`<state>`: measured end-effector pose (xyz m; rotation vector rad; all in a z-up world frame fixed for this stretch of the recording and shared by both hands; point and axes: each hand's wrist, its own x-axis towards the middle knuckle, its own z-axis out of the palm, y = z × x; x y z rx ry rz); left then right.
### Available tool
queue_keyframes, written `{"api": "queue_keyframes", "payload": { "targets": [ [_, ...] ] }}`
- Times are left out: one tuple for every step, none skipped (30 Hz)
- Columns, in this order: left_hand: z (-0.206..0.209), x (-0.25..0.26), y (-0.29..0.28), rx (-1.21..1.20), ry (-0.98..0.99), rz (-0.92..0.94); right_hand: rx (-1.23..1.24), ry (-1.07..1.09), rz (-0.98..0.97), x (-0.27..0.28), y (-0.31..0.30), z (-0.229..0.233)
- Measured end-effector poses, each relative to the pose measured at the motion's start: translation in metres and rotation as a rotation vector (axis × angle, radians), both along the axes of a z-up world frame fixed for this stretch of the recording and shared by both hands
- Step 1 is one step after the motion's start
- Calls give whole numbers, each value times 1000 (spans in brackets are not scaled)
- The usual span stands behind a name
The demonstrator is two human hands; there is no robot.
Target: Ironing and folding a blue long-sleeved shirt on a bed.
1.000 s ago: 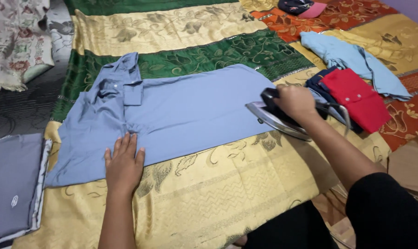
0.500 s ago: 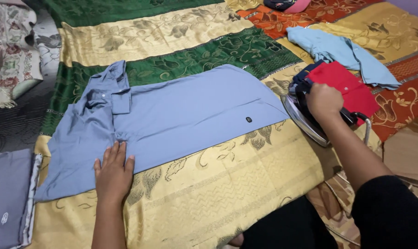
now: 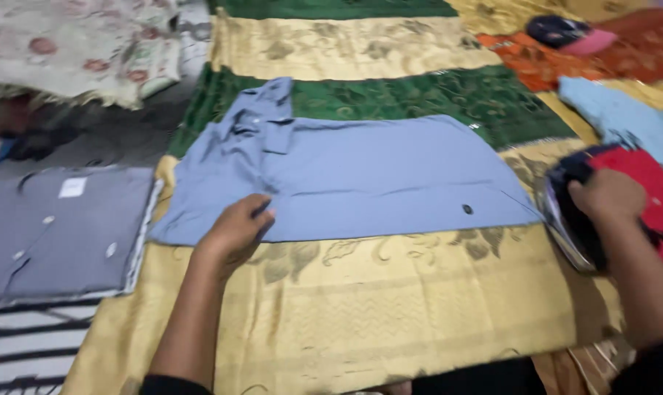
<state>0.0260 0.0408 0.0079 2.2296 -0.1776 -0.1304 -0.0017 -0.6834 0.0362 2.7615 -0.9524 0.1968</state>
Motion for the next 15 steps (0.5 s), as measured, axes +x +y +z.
{"api": "queue_keyframes", "payload": {
  "targets": [
    [10,4,9,-6,1,19,-6,1,19,0,-4,-1],
    [19,7,18,58,-48,82,-4,-23,60,1,-9,-3],
    [29,13,27,123,-98,138,-1,-48,95,-2,-14,-5],
    [24,15,35,118,-97,150,-6,-48,107,-2,-5,-5],
    [19,19,42,141,-242,231,-248,-167,187,-4,3,-5],
    [14,22,49,164,-387,312,-490,-288,264,-5,11,-6],
    [8,24,52,159,-387,321,-495,-290,272,7,29,1],
    [2,26,55,206,-494,368,-459,-289,309,19,47,7],
    [-5,28,56,255,-598,412,-423,-285,344,30,65,12],
    [-11,28,57,252,-595,419,-427,-284,352,44,94,16],
    [-17,28,59,261,-603,426,-324,-296,512,59,123,21],
    [-22,29,60,270,-611,433,-217,-303,670,73,153,25],
    [-22,28,59,267,-606,442,-221,-299,679,91,186,23],
    [-22,27,58,315,-600,429,-86,-333,819,109,220,20],
    [-22,25,58,363,-592,418,55,-362,958,127,254,17]
  ]
}}
